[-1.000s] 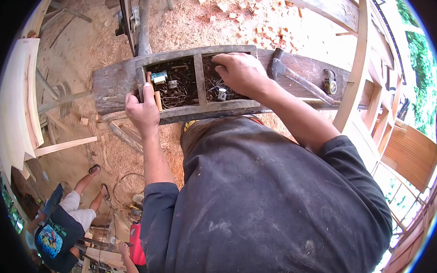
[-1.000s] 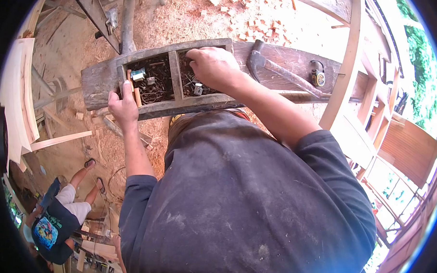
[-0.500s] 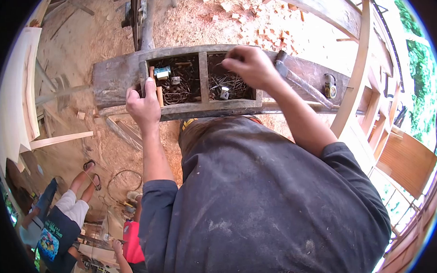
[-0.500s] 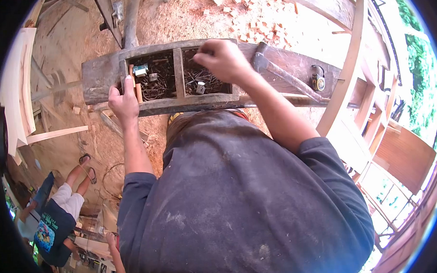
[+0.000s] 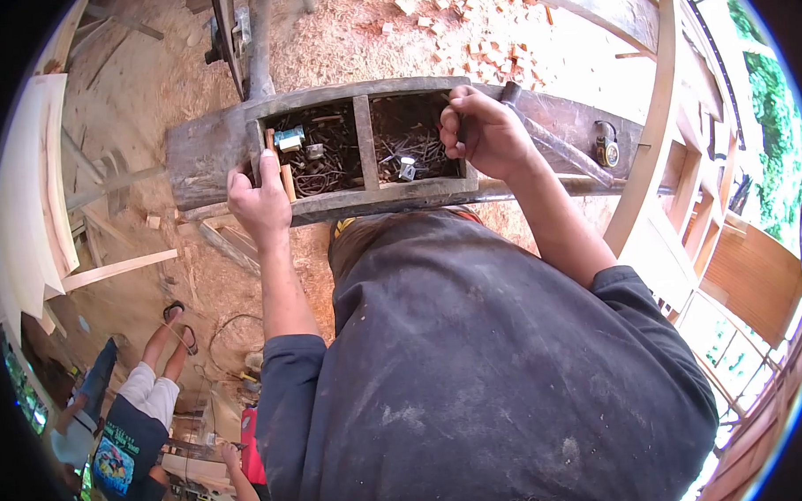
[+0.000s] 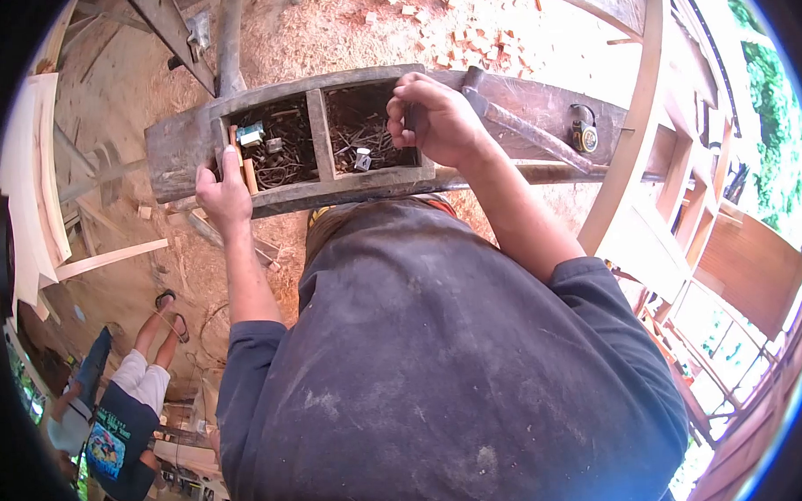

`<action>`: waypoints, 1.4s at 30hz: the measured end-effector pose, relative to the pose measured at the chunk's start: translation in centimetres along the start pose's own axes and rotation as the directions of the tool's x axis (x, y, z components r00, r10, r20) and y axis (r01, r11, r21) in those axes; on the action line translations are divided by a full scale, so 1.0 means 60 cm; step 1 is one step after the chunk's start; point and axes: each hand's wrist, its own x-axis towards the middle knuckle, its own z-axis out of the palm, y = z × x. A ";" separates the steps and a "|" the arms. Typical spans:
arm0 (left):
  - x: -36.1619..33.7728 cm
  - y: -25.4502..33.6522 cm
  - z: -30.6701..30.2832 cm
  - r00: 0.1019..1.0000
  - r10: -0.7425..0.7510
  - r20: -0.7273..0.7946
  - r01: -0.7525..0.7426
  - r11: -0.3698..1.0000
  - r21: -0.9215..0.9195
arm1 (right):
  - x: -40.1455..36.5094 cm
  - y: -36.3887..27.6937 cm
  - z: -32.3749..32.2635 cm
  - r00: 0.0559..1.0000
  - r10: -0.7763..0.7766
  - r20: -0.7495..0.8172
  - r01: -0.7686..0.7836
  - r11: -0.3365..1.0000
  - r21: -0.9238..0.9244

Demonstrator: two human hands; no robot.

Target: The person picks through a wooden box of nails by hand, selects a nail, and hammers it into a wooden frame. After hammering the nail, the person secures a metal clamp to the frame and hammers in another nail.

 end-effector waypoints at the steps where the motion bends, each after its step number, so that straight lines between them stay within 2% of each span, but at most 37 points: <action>1: 0.000 0.000 -0.001 1.000 -0.007 0.011 0.007 1.000 0.011 | 0.002 0.001 -0.002 0.999 0.008 0.042 -0.002 0.990 -0.144; 2: 0.000 0.005 -0.001 1.000 -0.002 0.015 0.001 1.000 0.014 | 0.001 0.000 0.016 1.000 0.010 -0.010 -0.012 0.976 -0.218; 3: -0.001 0.011 -0.002 1.000 -0.007 0.011 0.007 1.000 0.012 | 0.005 0.000 0.027 1.000 0.007 -0.011 -0.009 0.977 -0.212; 4: -0.002 0.015 -0.003 1.000 -0.013 0.007 0.013 1.000 0.011 | 0.009 0.001 0.035 1.000 0.018 -0.015 -0.023 0.900 -0.436; 5: -0.001 0.015 -0.002 1.000 -0.008 0.010 0.008 1.000 0.013 | 0.014 0.002 0.047 0.999 0.028 -0.023 -0.037 0.771 -0.636; 6: -0.001 0.013 -0.001 1.000 0.002 0.003 -0.002 1.000 0.008 | 0.013 0.005 0.071 0.998 -0.054 -0.031 0.005 0.574 -0.819; 7: -0.001 0.012 -0.001 1.000 0.011 -0.003 -0.011 1.000 0.003 | 0.017 0.008 0.084 0.997 -0.061 -0.041 -0.012 0.421 -0.907; 9: -0.001 0.012 -0.002 1.000 0.008 0.003 -0.008 1.000 0.024 | 0.046 0.045 0.072 0.938 -0.290 0.189 0.234 0.128 -0.964; 10: -0.001 0.012 -0.003 1.000 0.000 0.007 0.000 0.999 0.044 | 0.052 0.052 0.070 0.938 -0.291 0.189 0.235 0.130 -0.963; 12: -0.001 0.013 -0.003 1.000 0.004 0.005 -0.004 0.999 0.032 | 0.049 0.044 0.102 0.976 -0.202 0.086 0.079 -0.040 -0.996; 13: -0.001 0.013 -0.003 1.000 0.007 0.003 -0.007 1.000 0.017 | 0.053 0.051 0.101 0.976 -0.200 0.088 0.081 -0.041 -0.996; 15: -0.001 0.011 -0.002 1.000 0.009 -0.010 -0.009 1.000 0.019 | 0.061 0.067 0.094 0.918 -0.323 0.229 0.186 -0.158 -0.970; 19: 0.001 -0.012 0.008 0.999 0.013 -0.035 -0.015 0.999 -0.040 | 0.068 0.070 0.088 0.914 -0.352 0.201 0.144 -0.181 -0.973; 22: 0.001 0.000 0.000 1.000 -0.010 -0.027 0.011 1.000 0.004 | 0.052 0.046 0.085 0.923 -0.360 0.137 0.085 -0.156 -0.984; 25: 0.001 -0.011 0.002 0.999 -0.035 -0.008 0.035 0.999 0.031 | 0.043 0.042 0.072 0.924 -0.343 0.171 0.127 -0.145 -0.981; 30: 0.000 -0.011 0.004 0.999 0.013 -0.030 -0.013 0.999 0.030 | 0.053 0.066 0.080 0.884 -0.339 0.322 0.251 -0.237 -0.939; 33: -0.002 0.003 0.001 0.999 -0.026 -0.027 0.025 0.999 -0.029 | 0.065 0.073 0.081 0.874 -0.339 0.349 0.255 -0.291 -0.922; 36: 0.000 -0.008 0.002 1.000 -0.007 -0.016 0.007 1.000 0.028 | 0.066 0.072 0.080 0.873 -0.302 0.383 0.280 -0.333 -0.900; 40: 0.001 -0.010 0.004 1.000 0.013 -0.026 -0.013 1.000 0.023 | 0.065 0.074 0.087 0.868 -0.320 0.381 0.282 -0.314 -0.906; 42: 0.001 -0.009 0.004 1.000 0.008 -0.020 -0.008 1.000 -0.007 | 0.071 0.076 0.087 0.898 -0.321 0.302 0.197 -0.321 -0.926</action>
